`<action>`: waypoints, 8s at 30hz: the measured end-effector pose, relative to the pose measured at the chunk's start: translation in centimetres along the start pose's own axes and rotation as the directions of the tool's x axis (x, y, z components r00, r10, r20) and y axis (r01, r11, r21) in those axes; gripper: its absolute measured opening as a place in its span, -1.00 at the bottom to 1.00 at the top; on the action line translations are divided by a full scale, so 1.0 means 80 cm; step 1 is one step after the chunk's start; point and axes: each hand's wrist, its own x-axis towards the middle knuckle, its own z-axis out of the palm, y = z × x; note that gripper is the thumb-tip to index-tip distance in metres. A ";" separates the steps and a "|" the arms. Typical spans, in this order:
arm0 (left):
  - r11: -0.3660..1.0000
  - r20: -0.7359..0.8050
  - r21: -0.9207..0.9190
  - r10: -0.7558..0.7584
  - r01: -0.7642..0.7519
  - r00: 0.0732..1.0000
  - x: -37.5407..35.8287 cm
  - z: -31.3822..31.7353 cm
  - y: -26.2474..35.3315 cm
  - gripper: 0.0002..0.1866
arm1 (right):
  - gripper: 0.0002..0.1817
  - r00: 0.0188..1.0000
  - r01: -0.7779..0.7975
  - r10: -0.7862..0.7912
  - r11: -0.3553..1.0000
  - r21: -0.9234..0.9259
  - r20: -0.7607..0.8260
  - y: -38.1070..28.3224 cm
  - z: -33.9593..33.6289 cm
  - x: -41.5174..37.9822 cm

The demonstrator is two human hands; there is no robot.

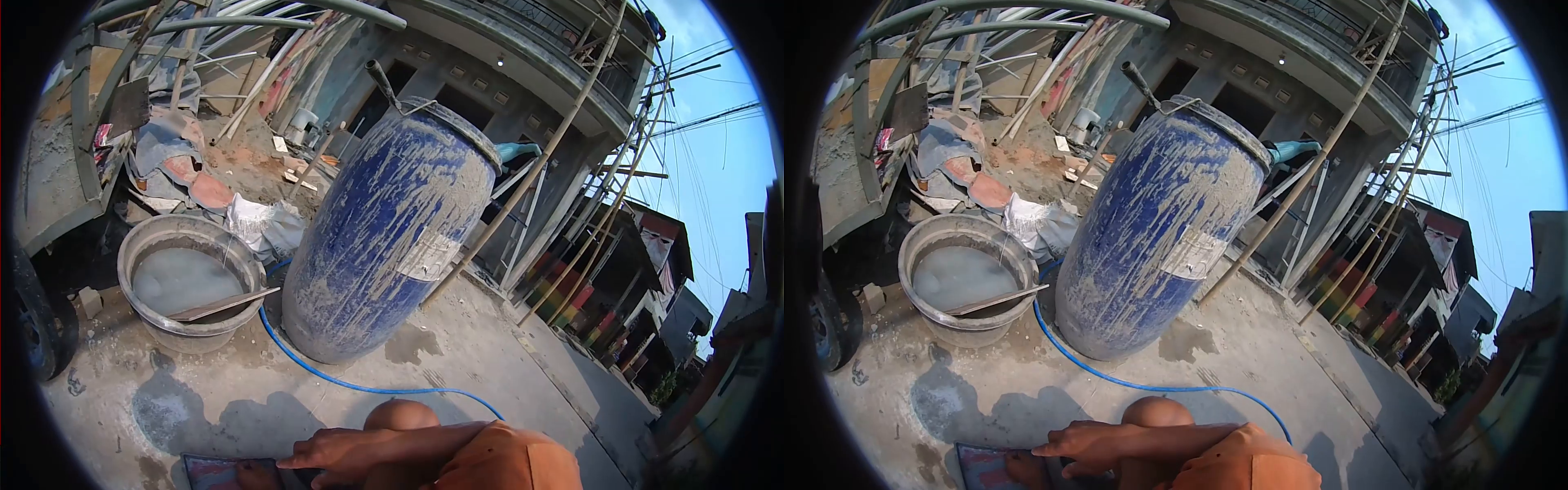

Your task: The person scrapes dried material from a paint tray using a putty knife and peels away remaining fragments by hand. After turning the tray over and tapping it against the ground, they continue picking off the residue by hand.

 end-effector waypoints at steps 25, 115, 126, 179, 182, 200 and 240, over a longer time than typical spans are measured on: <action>0.971 0.066 0.240 -0.011 -0.005 0.998 -0.017 0.013 -0.010 -0.69 | -0.18 0.990 0.133 -0.130 0.990 0.051 -0.063 0.011 0.010 -0.010; 0.975 -0.199 0.108 -0.169 0.193 0.965 -0.058 0.010 0.091 -0.62 | -0.32 0.994 0.061 -0.085 0.950 0.307 0.064 0.233 0.074 0.290; 0.981 0.015 0.191 0.022 -0.025 1.000 -0.057 0.003 0.079 -0.85 | -0.57 0.980 0.199 -0.187 0.959 0.204 -0.075 0.254 0.201 0.405; 0.949 0.444 0.163 0.174 -0.270 0.879 -0.038 -0.034 0.067 -0.82 | -0.70 0.995 0.005 0.048 0.858 0.513 -0.090 0.315 0.203 0.345; 0.935 0.444 0.201 0.180 -0.293 0.878 -0.046 -0.035 0.068 -0.87 | -0.70 0.995 0.015 0.037 0.856 0.517 -0.090 0.318 0.205 0.345; 0.966 0.524 -0.240 0.214 -0.098 0.824 -0.046 -0.074 0.054 -0.82 | -0.65 0.998 0.017 0.020 0.843 0.537 -0.062 0.319 0.215 0.337; 0.851 0.420 0.384 0.183 -0.357 0.889 -0.099 -0.057 0.063 -0.86 | -0.60 1.000 -0.002 -0.002 0.891 0.454 0.009 0.327 0.214 0.320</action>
